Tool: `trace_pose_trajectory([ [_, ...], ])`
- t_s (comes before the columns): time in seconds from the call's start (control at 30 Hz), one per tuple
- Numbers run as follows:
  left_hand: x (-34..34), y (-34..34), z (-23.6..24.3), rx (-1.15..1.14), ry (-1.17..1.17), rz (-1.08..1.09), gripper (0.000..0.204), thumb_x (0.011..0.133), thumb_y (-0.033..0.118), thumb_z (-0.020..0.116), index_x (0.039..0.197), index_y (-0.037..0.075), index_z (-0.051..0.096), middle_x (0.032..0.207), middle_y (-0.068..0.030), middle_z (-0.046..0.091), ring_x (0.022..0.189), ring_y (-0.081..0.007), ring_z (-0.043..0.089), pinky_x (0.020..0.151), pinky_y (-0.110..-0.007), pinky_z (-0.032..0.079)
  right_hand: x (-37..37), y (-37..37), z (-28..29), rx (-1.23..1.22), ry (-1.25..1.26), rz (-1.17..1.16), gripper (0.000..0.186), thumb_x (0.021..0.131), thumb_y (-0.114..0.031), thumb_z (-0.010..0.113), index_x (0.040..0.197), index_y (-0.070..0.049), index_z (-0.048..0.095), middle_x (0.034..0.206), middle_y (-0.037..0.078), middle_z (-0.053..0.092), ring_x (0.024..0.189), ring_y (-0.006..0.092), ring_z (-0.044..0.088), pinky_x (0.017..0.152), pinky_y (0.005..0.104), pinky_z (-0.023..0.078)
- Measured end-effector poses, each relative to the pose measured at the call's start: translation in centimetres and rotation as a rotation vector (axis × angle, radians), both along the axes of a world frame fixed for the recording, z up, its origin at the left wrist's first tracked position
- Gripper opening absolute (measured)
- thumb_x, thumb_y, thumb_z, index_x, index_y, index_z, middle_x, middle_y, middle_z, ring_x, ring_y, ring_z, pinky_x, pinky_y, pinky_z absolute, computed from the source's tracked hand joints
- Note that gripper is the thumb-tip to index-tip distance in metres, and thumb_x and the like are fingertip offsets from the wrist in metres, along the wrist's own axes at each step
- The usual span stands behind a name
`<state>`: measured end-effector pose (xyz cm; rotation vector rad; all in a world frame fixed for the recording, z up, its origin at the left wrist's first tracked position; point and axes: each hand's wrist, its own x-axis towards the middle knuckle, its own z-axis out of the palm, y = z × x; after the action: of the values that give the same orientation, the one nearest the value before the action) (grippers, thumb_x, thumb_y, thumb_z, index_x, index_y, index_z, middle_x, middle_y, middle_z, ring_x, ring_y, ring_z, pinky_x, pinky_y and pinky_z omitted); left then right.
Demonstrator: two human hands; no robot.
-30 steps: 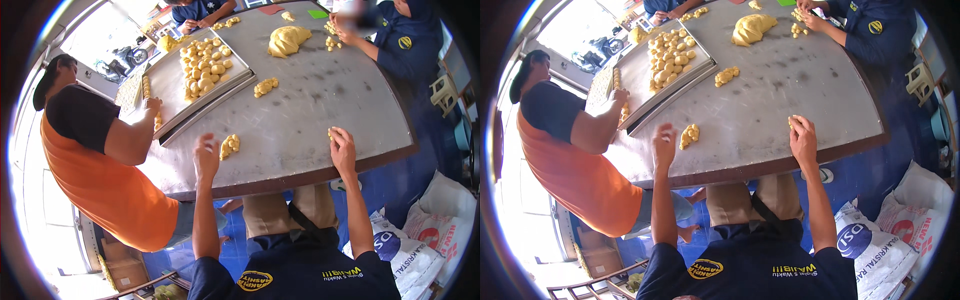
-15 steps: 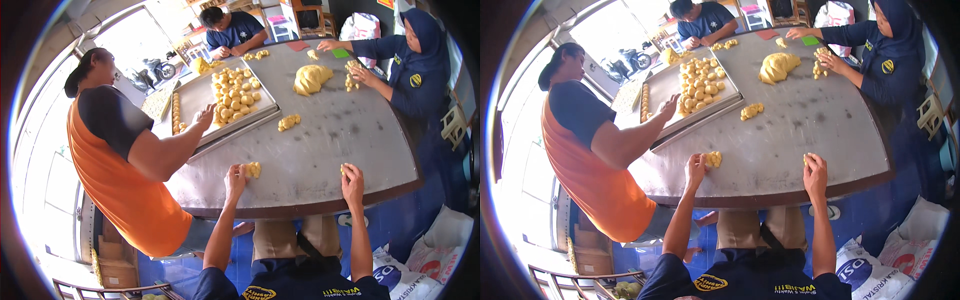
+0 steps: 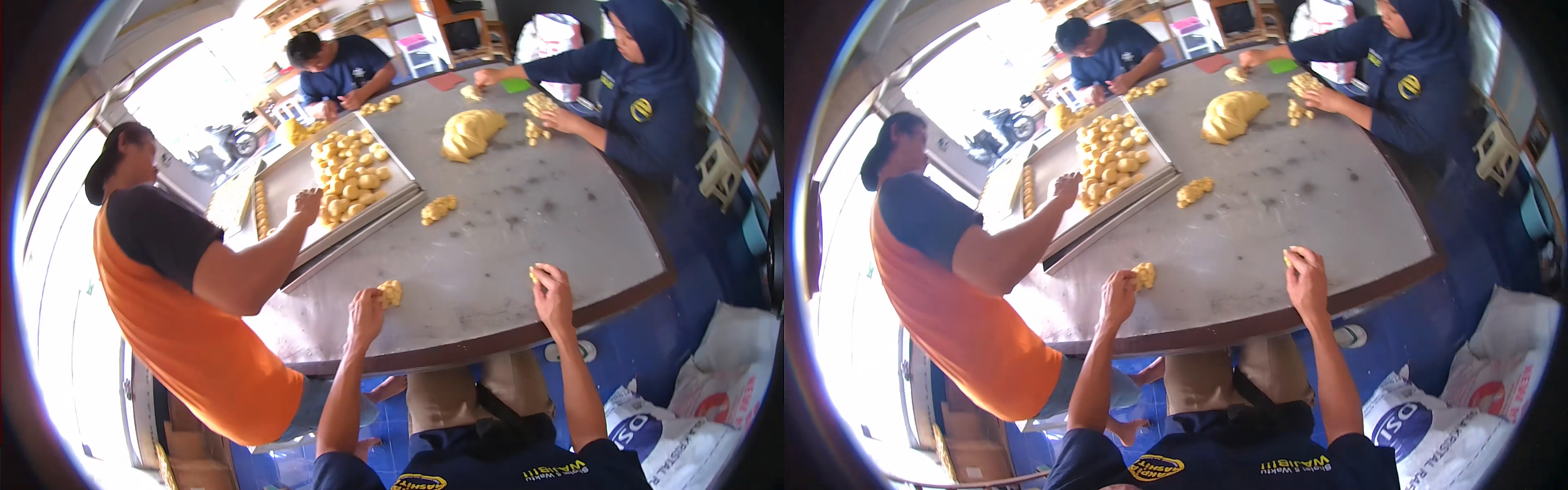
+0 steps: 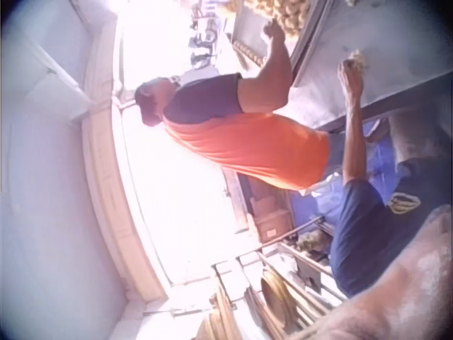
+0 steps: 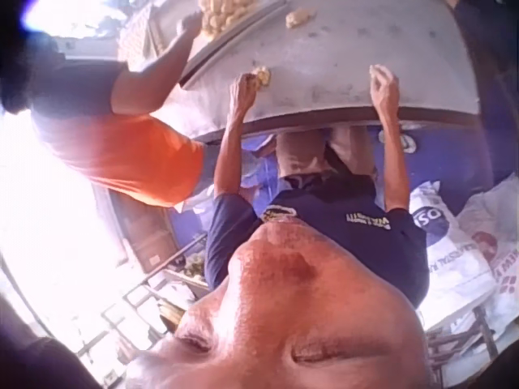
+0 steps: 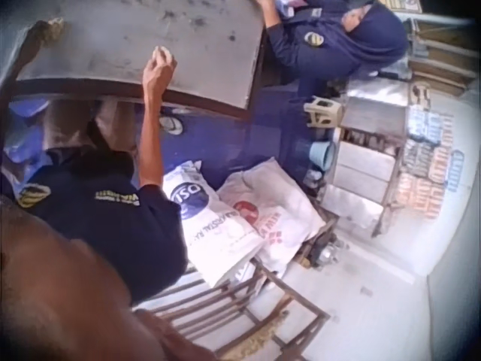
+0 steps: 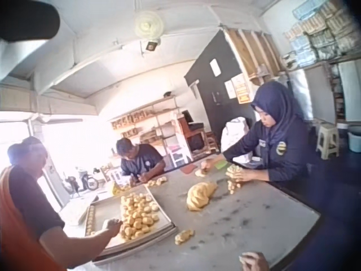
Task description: The person prepares pastries by pinching portions from dough and filling mounds, flattening dough pieces, wrapping filling inside them, and shaping them into balls by hand.
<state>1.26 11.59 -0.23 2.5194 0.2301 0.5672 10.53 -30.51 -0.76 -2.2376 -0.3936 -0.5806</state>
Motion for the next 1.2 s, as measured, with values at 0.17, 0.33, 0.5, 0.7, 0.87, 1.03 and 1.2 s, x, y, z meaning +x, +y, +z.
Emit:
trace_pose_trajectory([
  [0.17,-2.8,-2.2,2.3,0.106,0.178,-0.04,0.038,0.088,-0.004,0.052,0.124,0.002,0.062,0.118,-0.0244,0.068,0.114,-0.0433,0.061,0.104,-0.052,0.046,0.1,-0.2,0.0,0.027,0.003,-0.016,0.03,0.084,0.004,0.068,0.113,-0.002,0.076,0.119,0.012,0.07,0.109,0.0337,0.063,0.095,0.0408,0.054],
  [0.33,-1.5,-10.5,5.7,-0.171,0.206,-0.176,0.029,0.093,0.009,0.063,0.12,-0.001,0.063,0.116,-0.0185,0.07,0.112,-0.0409,0.062,0.1,-0.05,0.048,0.1,-0.4,0.0,0.008,-0.005,-0.014,0.031,0.084,0.004,0.069,0.114,-0.002,0.075,0.119,0.012,0.07,0.108,0.0339,0.063,0.095,0.0412,0.054],
  [0.5,-0.5,-13.5,0.3,0.489,0.006,-0.302,0.029,0.096,0.03,0.068,0.095,0.001,0.072,0.102,-0.0145,0.074,0.11,-0.0335,0.069,0.098,-0.042,0.054,0.1,-0.1,-0.6,0.002,-0.023,0.015,0.032,0.084,0.004,0.069,0.115,-0.002,0.075,0.12,0.012,0.069,0.11,0.033,0.062,0.095,0.041,0.054],
  [0.7,6.4,-13.4,0.8,0.456,-0.147,-0.131,0.035,0.099,0.03,0.061,0.119,0.001,0.062,0.144,-0.022,0.053,0.144,-0.0368,0.043,0.121,-0.059,0.027,-0.4,0.3,0.2,-0.01,0.041,0.025,0.034,0.085,0.005,0.068,0.117,-0.002,0.075,0.123,0.011,0.067,0.113,0.0317,0.06,0.098,0.0401,0.053],
  [0.87,8.2,-13.5,0.0,0.412,-0.126,-0.258,0.043,0.094,0.033,0.062,0.125,0.004,0.055,0.149,-0.0211,0.043,0.148,-0.0384,0.033,0.121,-0.066,0.012,-0.4,0.6,0.5,-0.013,0.079,-0.004,0.03,0.084,0.004,0.072,0.113,-0.002,0.075,0.123,0.008,0.067,0.112,0.0296,0.06,0.095,0.039,0.054],
  [1.03,8.5,-14.0,-0.1,0.407,-0.147,-0.441,0.038,0.086,0.029,0.062,0.113,0.005,0.052,0.142,-0.0205,0.044,0.145,-0.0369,0.035,0.119,-0.066,0.017,0.2,0.4,-0.1,-0.024,0.074,0.014,0.024,0.084,0.003,0.073,0.108,-0.001,0.075,0.119,0.007,0.069,0.11,0.0294,0.062,0.094,0.0387,0.055],
  [1.2,8.1,-13.0,0.7,0.3,-0.189,-0.357,0.028,0.086,0.026,0.062,0.104,0.006,0.055,0.126,-0.0141,0.053,0.133,-0.0319,0.045,0.114,-0.061,0.023,0.2,0.5,0.3,-0.01,0.078,0.031,0.027,0.085,0.003,0.073,0.111,-0.002,0.075,0.119,0.008,0.07,0.112,0.0303,0.063,0.096,0.04,0.054],
])
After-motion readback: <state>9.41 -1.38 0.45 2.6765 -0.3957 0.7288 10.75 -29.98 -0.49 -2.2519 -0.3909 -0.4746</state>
